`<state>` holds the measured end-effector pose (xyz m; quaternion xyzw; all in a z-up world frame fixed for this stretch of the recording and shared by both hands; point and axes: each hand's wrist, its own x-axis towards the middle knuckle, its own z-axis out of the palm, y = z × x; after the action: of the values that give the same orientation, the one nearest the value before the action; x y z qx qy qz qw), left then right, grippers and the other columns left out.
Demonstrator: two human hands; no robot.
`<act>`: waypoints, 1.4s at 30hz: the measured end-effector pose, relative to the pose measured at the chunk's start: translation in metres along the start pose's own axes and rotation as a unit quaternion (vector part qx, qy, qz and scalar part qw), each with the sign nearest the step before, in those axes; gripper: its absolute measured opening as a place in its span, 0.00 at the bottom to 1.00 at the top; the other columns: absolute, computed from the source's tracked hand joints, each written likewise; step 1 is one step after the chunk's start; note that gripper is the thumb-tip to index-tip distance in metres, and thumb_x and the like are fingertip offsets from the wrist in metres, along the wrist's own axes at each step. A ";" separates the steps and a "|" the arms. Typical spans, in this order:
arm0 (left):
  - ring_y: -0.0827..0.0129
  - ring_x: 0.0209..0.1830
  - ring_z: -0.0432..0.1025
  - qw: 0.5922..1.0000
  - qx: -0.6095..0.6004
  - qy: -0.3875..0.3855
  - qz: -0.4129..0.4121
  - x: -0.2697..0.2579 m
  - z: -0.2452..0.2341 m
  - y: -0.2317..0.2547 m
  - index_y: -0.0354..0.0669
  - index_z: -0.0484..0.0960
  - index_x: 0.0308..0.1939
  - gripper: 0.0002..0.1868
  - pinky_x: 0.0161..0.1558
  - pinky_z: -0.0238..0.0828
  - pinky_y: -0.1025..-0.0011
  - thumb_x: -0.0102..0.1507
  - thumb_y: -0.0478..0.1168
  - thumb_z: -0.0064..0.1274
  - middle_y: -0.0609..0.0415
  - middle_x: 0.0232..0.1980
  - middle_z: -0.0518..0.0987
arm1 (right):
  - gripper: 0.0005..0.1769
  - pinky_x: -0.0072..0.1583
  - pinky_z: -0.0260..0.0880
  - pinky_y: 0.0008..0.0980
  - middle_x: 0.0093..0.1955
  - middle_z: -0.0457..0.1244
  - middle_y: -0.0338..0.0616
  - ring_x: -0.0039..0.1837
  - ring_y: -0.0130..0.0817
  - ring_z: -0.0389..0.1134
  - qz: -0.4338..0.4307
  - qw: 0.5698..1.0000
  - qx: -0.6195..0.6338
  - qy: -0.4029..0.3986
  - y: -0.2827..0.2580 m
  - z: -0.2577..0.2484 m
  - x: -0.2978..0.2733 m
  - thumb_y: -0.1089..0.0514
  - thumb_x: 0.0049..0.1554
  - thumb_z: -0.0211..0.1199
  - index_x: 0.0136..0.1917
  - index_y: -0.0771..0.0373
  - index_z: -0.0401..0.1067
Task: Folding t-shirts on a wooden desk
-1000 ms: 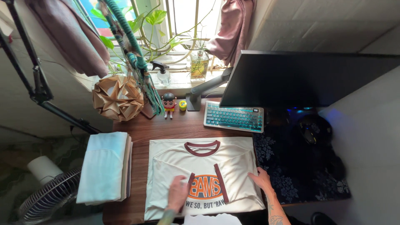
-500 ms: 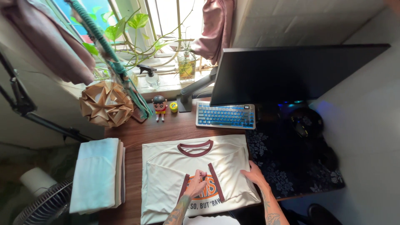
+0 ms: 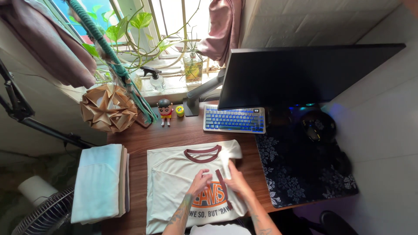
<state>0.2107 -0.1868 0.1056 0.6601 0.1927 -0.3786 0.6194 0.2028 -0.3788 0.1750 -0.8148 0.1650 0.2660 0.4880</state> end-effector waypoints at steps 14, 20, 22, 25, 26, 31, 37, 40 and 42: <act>0.61 0.54 0.77 0.981 0.170 0.078 0.055 0.044 -0.007 0.000 0.54 0.69 0.67 0.35 0.54 0.71 0.66 0.55 0.54 0.50 0.52 0.58 0.82 | 0.54 0.47 0.77 0.46 0.49 0.67 0.56 0.46 0.50 0.72 0.003 0.968 -0.242 -0.063 0.001 0.091 -0.001 0.70 0.57 0.58 0.85 0.55 0.29; 0.51 0.39 0.72 0.936 0.255 0.114 0.216 0.050 -0.003 0.000 0.54 0.64 0.47 0.17 0.47 0.67 0.58 0.55 0.42 0.48 0.53 0.36 0.77 | 0.54 0.42 0.71 0.47 0.45 0.63 0.51 0.41 0.47 0.66 -0.084 0.958 -0.275 0.006 0.022 0.092 -0.048 0.56 0.56 0.60 0.85 0.52 0.30; 0.54 0.50 0.71 0.912 0.310 0.088 0.253 0.057 -0.003 -0.007 0.55 0.72 0.42 0.11 0.53 0.66 0.59 0.55 0.42 0.49 0.51 0.45 0.77 | 0.48 0.46 0.70 0.52 0.50 0.60 0.50 0.48 0.50 0.65 -0.081 0.946 -0.314 0.001 0.042 0.095 -0.051 0.50 0.54 0.65 0.78 0.54 0.41; 0.50 0.60 0.72 0.883 0.399 0.043 0.241 0.049 0.000 -0.003 0.58 0.83 0.42 0.11 0.62 0.67 0.55 0.58 0.41 0.48 0.47 0.61 0.70 | 0.43 0.50 0.69 0.54 0.57 0.54 0.49 0.56 0.51 0.60 -0.078 0.925 -0.370 -0.029 0.058 0.097 -0.060 0.42 0.49 0.71 0.68 0.58 0.53; 0.43 0.60 0.72 0.879 0.433 0.024 0.197 0.043 0.001 0.002 0.61 0.87 0.47 0.17 0.65 0.68 0.51 0.59 0.39 0.47 0.45 0.70 0.61 | 0.43 0.50 0.68 0.52 0.59 0.50 0.49 0.58 0.48 0.56 -0.080 0.917 -0.388 -0.052 0.059 0.096 -0.064 0.41 0.45 0.73 0.64 0.58 0.55; 0.52 0.39 0.74 0.897 0.398 0.028 0.190 0.046 0.004 0.011 0.55 0.63 0.73 0.34 0.45 0.75 0.55 0.61 0.35 0.43 0.44 0.63 0.62 | 0.42 0.55 0.62 0.57 0.56 0.54 0.53 0.56 0.54 0.58 -0.160 0.856 -0.489 -0.057 0.088 0.095 -0.063 0.63 0.40 0.75 0.65 0.59 0.57; 0.48 0.56 0.71 0.928 0.319 0.056 0.186 0.066 -0.007 0.011 0.59 0.53 0.78 0.43 0.62 0.67 0.54 0.58 0.40 0.44 0.40 0.62 0.68 | 0.06 0.55 0.58 0.55 0.42 0.60 0.51 0.44 0.55 0.62 -0.296 0.829 -0.473 -0.029 0.137 0.104 -0.049 0.66 0.57 0.52 0.48 0.61 0.67; 0.51 0.66 0.67 0.927 0.294 0.062 0.224 0.115 -0.016 -0.009 0.56 0.69 0.71 0.37 0.69 0.60 0.56 0.54 0.42 0.48 0.39 0.64 0.71 | 0.06 0.54 0.58 0.55 0.41 0.60 0.52 0.42 0.55 0.62 -0.296 0.845 -0.443 -0.045 0.125 0.100 -0.056 0.67 0.57 0.50 0.46 0.64 0.67; 0.53 0.69 0.65 0.923 0.288 0.060 0.248 0.139 -0.021 -0.019 0.52 0.74 0.68 0.37 0.71 0.58 0.58 0.52 0.44 0.49 0.39 0.66 0.73 | 0.04 0.54 0.59 0.56 0.41 0.60 0.53 0.42 0.54 0.62 -0.293 0.855 -0.425 -0.054 0.116 0.098 -0.061 0.64 0.60 0.51 0.46 0.64 0.67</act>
<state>0.2914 -0.1939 -0.0113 0.8580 -0.0579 -0.2116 0.4645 0.0658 -0.3463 0.0924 -0.9379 -0.2369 0.1983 0.1580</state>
